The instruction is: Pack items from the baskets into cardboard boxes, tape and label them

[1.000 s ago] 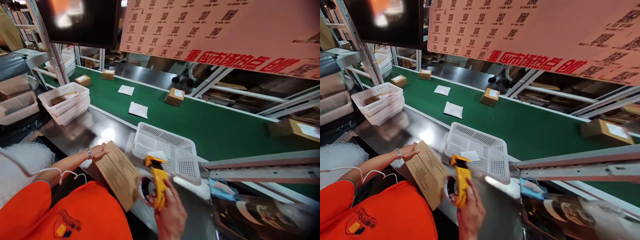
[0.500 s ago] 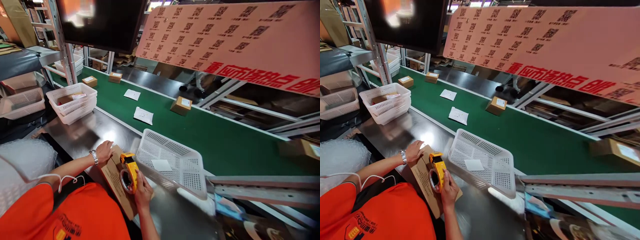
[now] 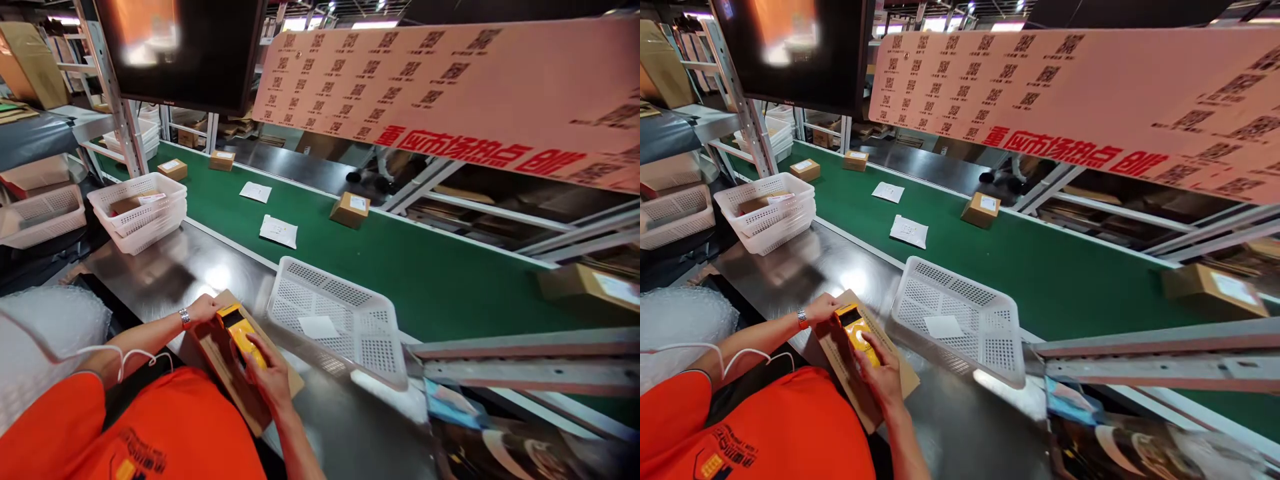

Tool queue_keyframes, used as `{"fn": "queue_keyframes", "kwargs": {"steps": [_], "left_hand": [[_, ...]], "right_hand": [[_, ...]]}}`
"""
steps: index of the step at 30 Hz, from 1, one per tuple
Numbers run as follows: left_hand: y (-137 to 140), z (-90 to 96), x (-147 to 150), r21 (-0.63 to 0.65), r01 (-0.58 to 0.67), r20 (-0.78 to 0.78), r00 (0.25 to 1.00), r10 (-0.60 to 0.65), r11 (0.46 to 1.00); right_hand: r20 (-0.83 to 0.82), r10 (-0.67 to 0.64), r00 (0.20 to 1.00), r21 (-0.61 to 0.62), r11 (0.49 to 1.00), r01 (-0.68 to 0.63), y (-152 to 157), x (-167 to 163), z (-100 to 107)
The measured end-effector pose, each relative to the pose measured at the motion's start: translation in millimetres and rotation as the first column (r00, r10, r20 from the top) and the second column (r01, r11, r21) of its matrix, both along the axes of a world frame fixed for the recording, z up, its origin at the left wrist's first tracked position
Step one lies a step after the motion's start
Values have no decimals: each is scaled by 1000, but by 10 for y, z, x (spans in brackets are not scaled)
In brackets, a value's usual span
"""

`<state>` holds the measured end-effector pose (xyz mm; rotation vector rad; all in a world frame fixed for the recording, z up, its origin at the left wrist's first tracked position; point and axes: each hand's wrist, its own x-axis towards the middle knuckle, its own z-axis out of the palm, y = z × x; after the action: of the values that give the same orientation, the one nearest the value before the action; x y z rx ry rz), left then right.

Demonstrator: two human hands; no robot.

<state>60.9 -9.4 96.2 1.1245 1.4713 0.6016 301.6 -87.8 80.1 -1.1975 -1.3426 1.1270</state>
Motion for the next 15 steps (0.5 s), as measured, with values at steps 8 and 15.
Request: {"fn": "queue_keyframes", "kwargs": {"steps": [8, 15], "left_hand": [[456, 39, -929, 234, -168, -369, 896, 248, 958], [253, -491, -672, 84, -92, -393, 912, 118, 992]], "right_hand": [[177, 119, 977, -98, 990, -103, -44, 223, 223], [190, 142, 972, -131, 984, -118, -31, 160, 284]]}}
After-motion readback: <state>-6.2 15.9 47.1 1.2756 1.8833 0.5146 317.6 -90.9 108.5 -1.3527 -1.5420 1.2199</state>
